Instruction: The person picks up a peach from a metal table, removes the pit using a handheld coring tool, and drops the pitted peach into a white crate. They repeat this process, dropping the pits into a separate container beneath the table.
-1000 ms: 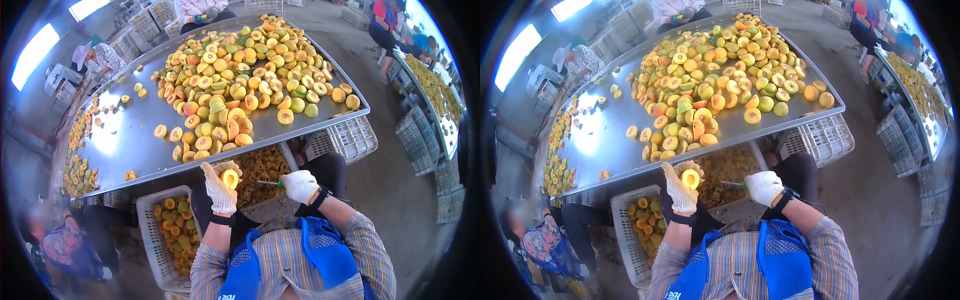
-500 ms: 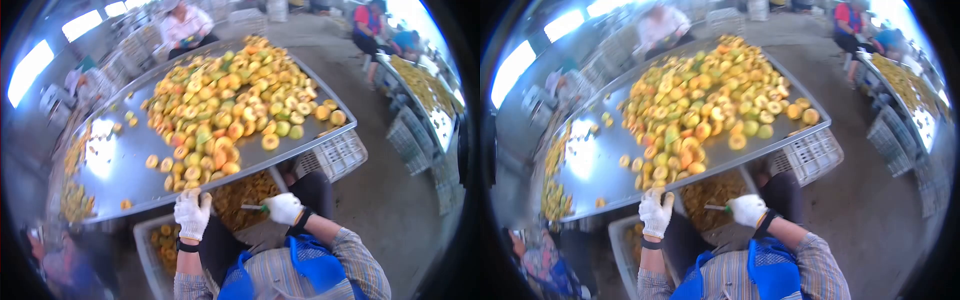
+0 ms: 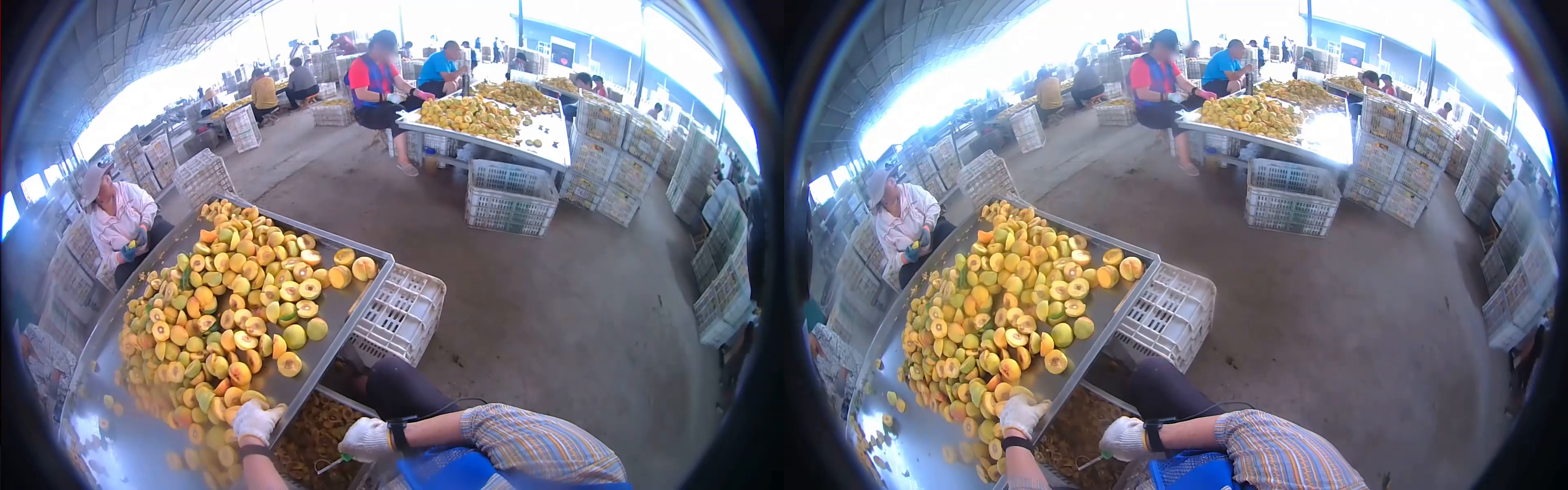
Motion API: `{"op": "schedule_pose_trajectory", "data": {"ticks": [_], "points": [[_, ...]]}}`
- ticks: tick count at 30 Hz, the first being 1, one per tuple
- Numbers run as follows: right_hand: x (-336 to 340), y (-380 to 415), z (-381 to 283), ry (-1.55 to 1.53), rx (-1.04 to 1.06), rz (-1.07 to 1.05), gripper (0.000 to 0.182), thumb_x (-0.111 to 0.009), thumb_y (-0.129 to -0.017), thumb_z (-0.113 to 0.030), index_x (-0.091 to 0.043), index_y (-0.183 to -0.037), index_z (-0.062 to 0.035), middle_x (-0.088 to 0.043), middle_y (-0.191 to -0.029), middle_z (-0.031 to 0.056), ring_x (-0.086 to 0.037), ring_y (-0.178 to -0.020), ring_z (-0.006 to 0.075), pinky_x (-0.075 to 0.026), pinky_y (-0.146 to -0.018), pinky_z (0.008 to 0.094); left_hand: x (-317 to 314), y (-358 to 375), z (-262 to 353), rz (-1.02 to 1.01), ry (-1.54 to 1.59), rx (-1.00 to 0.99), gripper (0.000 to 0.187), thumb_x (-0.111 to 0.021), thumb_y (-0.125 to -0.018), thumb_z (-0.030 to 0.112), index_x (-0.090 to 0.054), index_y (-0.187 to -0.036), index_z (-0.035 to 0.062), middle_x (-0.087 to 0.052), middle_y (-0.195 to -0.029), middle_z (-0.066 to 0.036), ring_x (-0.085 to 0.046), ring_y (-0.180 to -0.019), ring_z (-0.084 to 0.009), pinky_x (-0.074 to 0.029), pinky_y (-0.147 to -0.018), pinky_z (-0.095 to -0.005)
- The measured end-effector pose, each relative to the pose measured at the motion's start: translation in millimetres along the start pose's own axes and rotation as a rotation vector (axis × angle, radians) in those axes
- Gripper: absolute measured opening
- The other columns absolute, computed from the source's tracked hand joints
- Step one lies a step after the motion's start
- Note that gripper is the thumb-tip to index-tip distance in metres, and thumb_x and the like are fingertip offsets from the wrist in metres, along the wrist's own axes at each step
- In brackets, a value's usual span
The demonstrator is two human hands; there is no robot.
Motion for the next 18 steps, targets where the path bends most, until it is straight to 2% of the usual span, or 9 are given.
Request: {"op": "schedule_pose_trajectory", "data": {"ticks": [3,5,6,8,11,14,16,17,18], "points": [[3.1,3.1,-0.6,0.001,-0.022,-0.015,0.007,-0.069,-0.070,-0.014,-0.069,-0.075,-0.0076,-0.066,-0.068,0.0133,-0.068,-0.069,0.0360,-0.054,-0.060,0.0457,5.6,7.6,-4.4,0.119,0.170,-0.074,0.049,-0.074,-0.074,0.051,-0.074,-0.089,0.0037,-0.072,-0.089,-0.018,-0.068,-0.081,-0.0324,-0.053,-0.075,-0.0401],[5.7,2.4,-3.6,0.017,-0.044,-0.041,0.008,-0.069,-0.071,-0.014,-0.069,-0.076,-0.0072,-0.067,-0.069,0.0133,-0.068,-0.070,0.0360,-0.054,-0.061,0.0457,-0.9,1.3,-36.3,0.276,0.919,0.019,0.034,-0.067,-0.085,0.039,-0.066,-0.087,0.0048,-0.065,-0.070,-0.008,-0.063,-0.063,-0.0225,-0.048,-0.054,-0.0326],[8.8,1.8,-5.2,-0.012,-0.072,-0.085,0.011,-0.066,-0.075,-0.016,-0.068,-0.082,-0.0072,-0.066,-0.071,0.0139,-0.068,-0.072,0.0359,-0.053,-0.062,0.0463,-0.8,5.1,-38.1,0.275,0.919,0.021,0.034,-0.067,-0.085,0.039,-0.066,-0.087,0.0048,-0.065,-0.070,-0.008,-0.063,-0.063,-0.0225,-0.048,-0.054,-0.0326],[6.9,-0.1,-6.8,-0.037,-0.096,-0.130,0.014,-0.064,-0.079,-0.018,-0.066,-0.088,-0.0072,-0.066,-0.073,0.0144,-0.068,-0.074,0.0359,-0.052,-0.063,0.0469,6.4,25.2,-45.8,0.402,1.895,0.109,0.033,-0.062,-0.090,0.039,-0.061,-0.097,0.0071,-0.057,-0.069,-0.003,-0.055,-0.056,-0.0152,-0.042,-0.046,-0.0258],[5.6,-4.1,-9.6,-0.076,-0.085,-0.072,0.015,-0.064,-0.081,-0.020,-0.067,-0.091,-0.0087,-0.067,-0.074,0.0135,-0.068,-0.074,0.0350,-0.053,-0.064,0.0458,34.2,84.9,-20.2,0.388,2.031,-0.010,0.039,-0.058,-0.092,0.042,-0.058,-0.106,0.0062,-0.061,-0.078,-0.007,-0.056,-0.054,-0.0166,-0.043,-0.045,-0.0267],[16.6,-3.3,-14.5,-0.140,-0.189,-0.032,0.017,-0.063,-0.083,-0.025,-0.068,-0.096,-0.0141,-0.067,-0.075,0.0130,-0.067,-0.072,0.0350,-0.053,-0.065,0.0455,29.2,112.6,-12.4,0.407,2.034,0.017,0.045,-0.056,-0.093,0.047,-0.057,-0.111,0.0054,-0.064,-0.088,-0.009,-0.060,-0.059,-0.0189,-0.046,-0.048,-0.0259],[55.4,6.9,-31.4,-0.207,-0.274,0.018,0.026,-0.062,-0.089,-0.036,-0.067,-0.105,-0.0167,-0.067,-0.074,0.0129,-0.067,-0.068,0.0348,-0.053,-0.061,0.0463,1.6,114.7,-16.3,0.320,2.139,-0.221,0.048,-0.052,-0.097,0.045,-0.058,-0.121,0.0041,-0.068,-0.101,-0.012,-0.066,-0.073,-0.0225,-0.051,-0.053,-0.0294],[75.9,11.2,-39.9,-0.254,-0.295,0.037,0.030,-0.058,-0.091,-0.040,-0.066,-0.104,-0.0147,-0.069,-0.081,0.0170,-0.067,-0.075,0.0389,-0.053,-0.067,0.0483,-1.9,122.7,-6.1,0.235,2.217,-0.164,0.046,-0.052,-0.097,0.042,-0.058,-0.122,0.0040,-0.068,-0.100,-0.013,-0.066,-0.074,-0.0262,-0.052,-0.054,-0.0326],[84.0,12.0,-42.1,-0.302,-0.350,0.030,0.035,-0.060,-0.090,-0.044,-0.066,-0.109,-0.0156,-0.069,-0.082,0.0170,-0.067,-0.076,0.0385,-0.053,-0.069,0.0471,-15.8,118.5,-4.7,0.160,2.260,-0.078,0.053,-0.049,-0.098,0.049,-0.057,-0.124,0.0041,-0.066,-0.095,-0.012,-0.065,-0.073,-0.0271,-0.052,-0.052,-0.0315]]}}
Point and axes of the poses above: each hand's wrist, its own y-axis away from the middle knuckle, its own x-axis out of the back of the hand, z = x × y, the point moved 4 cm from there along -y, towards the middle knuckle
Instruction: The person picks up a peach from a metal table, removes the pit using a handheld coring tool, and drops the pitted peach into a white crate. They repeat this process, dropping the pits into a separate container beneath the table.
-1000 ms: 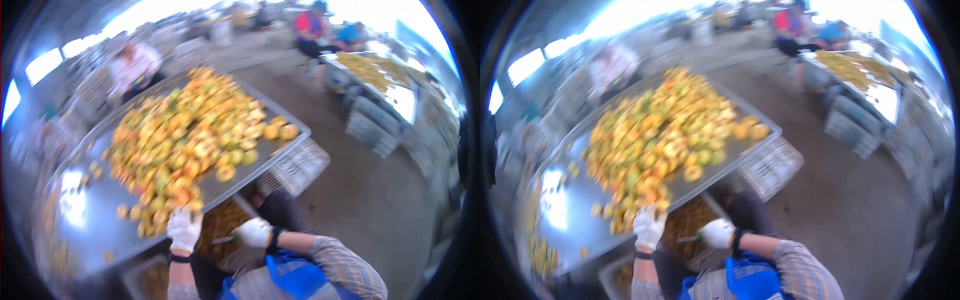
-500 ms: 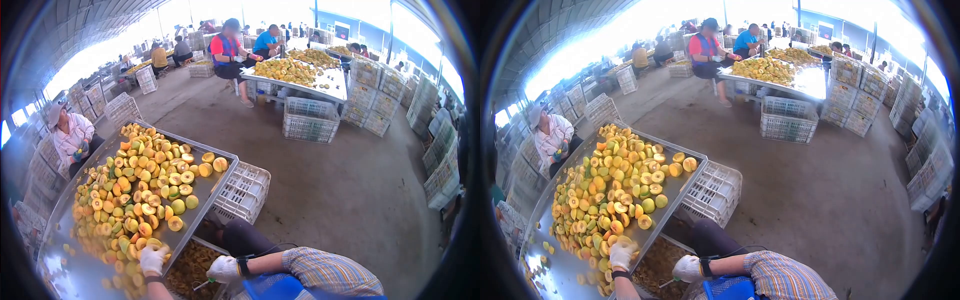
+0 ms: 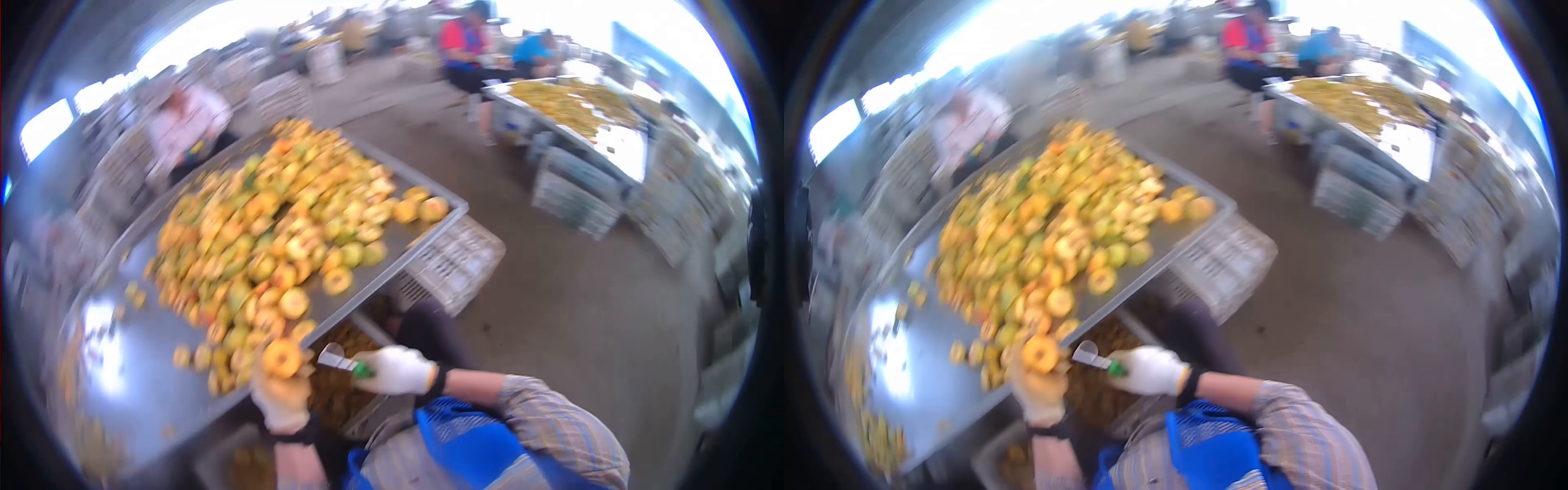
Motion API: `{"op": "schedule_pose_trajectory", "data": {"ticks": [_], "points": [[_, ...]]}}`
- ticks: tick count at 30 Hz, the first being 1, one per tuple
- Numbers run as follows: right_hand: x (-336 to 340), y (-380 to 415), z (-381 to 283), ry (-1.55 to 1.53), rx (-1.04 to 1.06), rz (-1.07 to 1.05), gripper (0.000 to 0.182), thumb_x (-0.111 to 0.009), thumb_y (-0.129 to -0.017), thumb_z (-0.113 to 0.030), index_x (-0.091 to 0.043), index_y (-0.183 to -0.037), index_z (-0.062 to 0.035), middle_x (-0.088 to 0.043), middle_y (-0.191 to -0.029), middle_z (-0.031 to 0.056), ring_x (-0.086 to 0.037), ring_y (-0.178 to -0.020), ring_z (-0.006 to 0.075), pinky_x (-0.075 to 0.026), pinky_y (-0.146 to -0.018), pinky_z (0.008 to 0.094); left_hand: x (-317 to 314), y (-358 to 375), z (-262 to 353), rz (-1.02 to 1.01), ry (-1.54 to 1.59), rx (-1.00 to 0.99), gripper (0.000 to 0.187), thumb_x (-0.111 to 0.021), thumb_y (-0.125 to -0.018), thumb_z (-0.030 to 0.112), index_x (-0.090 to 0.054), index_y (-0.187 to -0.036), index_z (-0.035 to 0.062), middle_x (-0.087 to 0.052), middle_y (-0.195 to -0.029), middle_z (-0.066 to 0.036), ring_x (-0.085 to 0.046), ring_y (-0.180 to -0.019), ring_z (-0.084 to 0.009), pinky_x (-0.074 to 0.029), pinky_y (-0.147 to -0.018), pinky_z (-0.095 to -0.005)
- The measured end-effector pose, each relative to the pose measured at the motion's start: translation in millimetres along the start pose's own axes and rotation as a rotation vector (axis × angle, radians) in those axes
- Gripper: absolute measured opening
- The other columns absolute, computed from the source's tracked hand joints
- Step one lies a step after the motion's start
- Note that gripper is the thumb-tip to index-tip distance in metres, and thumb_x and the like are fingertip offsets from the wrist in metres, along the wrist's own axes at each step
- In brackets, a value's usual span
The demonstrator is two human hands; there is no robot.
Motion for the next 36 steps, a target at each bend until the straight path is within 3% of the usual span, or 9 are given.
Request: {"op": "schedule_pose_trajectory", "data": {"ticks": [3,4,7,14,24,29,31,32,36], "points": [[3.8,6.1,-3.7,-0.121,-0.078,0.073,0.049,-0.065,-0.088,-0.049,-0.063,-0.125,-0.0169,-0.071,-0.085,0.0143,-0.070,-0.080,0.0326,-0.055,-0.071,0.0415,-19.4,23.0,-16.8,-0.121,0.136,0.008,0.048,-0.052,-0.099,0.045,-0.057,-0.123,0.0032,-0.065,-0.108,-0.016,-0.067,-0.081,-0.0328,-0.056,-0.061,-0.0381],[7.2,6.3,-9.2,-0.042,-0.056,0.133,0.047,-0.071,-0.086,-0.043,-0.065,-0.122,-0.0130,-0.070,-0.073,0.0099,-0.071,-0.065,0.0233,-0.056,-0.063,0.0360,-27.6,26.0,-20.9,-0.142,0.189,0.040,0.047,-0.052,-0.099,0.043,-0.057,-0.122,0.0030,-0.065,-0.108,-0.018,-0.066,-0.081,-0.0345,-0.057,-0.063,-0.0399],[13.4,14.1,-27.4,0.085,0.052,0.114,0.043,-0.070,-0.087,-0.040,-0.066,-0.120,-0.0128,-0.070,-0.072,0.0103,-0.071,-0.066,0.0269,-0.056,-0.061,0.0369,-29.6,29.0,-38.4,-0.018,0.286,0.029,0.046,-0.050,-0.101,0.041,-0.055,-0.124,0.0027,-0.063,-0.110,-0.022,-0.065,-0.088,-0.0362,-0.055,-0.081,-0.0472],[2.8,12.6,-19.8,0.233,0.158,0.132,0.039,-0.067,-0.087,-0.038,-0.067,-0.113,-0.0099,-0.066,-0.067,0.0132,-0.067,-0.059,0.0308,-0.053,-0.054,0.0406,-42.5,42.1,-45.4,-0.083,0.125,-0.002,0.046,-0.050,-0.101,0.039,-0.057,-0.125,0.0010,-0.064,-0.112,-0.022,-0.065,-0.095,-0.0354,-0.053,-0.086,-0.0460],[-24.5,8.6,17.3,0.323,0.263,0.107,0.027,-0.064,-0.083,-0.024,-0.069,-0.108,-0.0135,-0.064,-0.064,0.0109,-0.064,-0.056,0.0321,-0.051,-0.051,0.0428,-45.0,48.3,-64.6,0.140,0.128,0.078,0.053,-0.052,-0.098,0.053,-0.067,-0.098,0.0026,-0.068,-0.093,-0.018,-0.067,-0.084,-0.0342,-0.055,-0.072,-0.0449],[-8.9,15.9,-6.2,0.196,0.072,-0.117,0.028,-0.074,-0.075,-0.038,-0.071,-0.083,-0.0114,-0.066,-0.067,0.0152,-0.067,-0.061,0.0351,-0.054,-0.057,0.0436,-59.2,55.5,-53.9,0.171,-0.015,0.090,0.054,-0.047,-0.099,0.057,-0.058,-0.082,0.0066,-0.063,-0.082,-0.015,-0.063,-0.074,-0.0302,-0.050,-0.061,-0.0396],[-22.6,17.9,5.8,0.075,0.044,-0.127,0.023,-0.067,-0.079,-0.028,-0.071,-0.083,-0.0067,-0.067,-0.070,0.0198,-0.068,-0.068,0.0385,-0.056,-0.065,0.0461,-58.0,53.5,-57.0,0.069,-0.018,0.105,0.057,-0.045,-0.098,0.060,-0.057,-0.079,0.0084,-0.060,-0.076,-0.012,-0.060,-0.069,-0.0265,-0.047,-0.055,-0.0363],[-31.3,16.2,15.6,0.005,0.091,-0.009,0.016,-0.067,-0.073,-0.020,-0.068,-0.076,-0.0042,-0.063,-0.064,0.0213,-0.065,-0.060,0.0399,-0.053,-0.055,0.0476,-53.6,48.5,-61.8,0.002,0.117,0.165,0.057,-0.045,-0.098,0.060,-0.055,-0.073,0.0097,-0.057,-0.071,-0.010,-0.059,-0.064,-0.0236,-0.046,-0.051,-0.0349],[-24.5,18.5,-5.2,-0.133,0.080,-0.223,0.030,-0.066,-0.080,-0.032,-0.069,-0.079,-0.0018,-0.068,-0.073,0.0207,-0.068,-0.070,0.0373,-0.054,-0.065,0.0429,-54.0,44.0,-51.4,-0.175,-0.156,0.002,0.054,-0.048,-0.097,0.059,-0.062,-0.076,0.0106,-0.063,-0.070,-0.011,-0.062,-0.068,-0.0254,-0.049,-0.053,-0.0408]]}}
Point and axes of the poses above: each hand's wrist, its own y-axis away from the middle knuckle, its own x-axis out of the back of the hand, z = x × y, the point moved 4 cm from there along -y, towards the middle knuckle
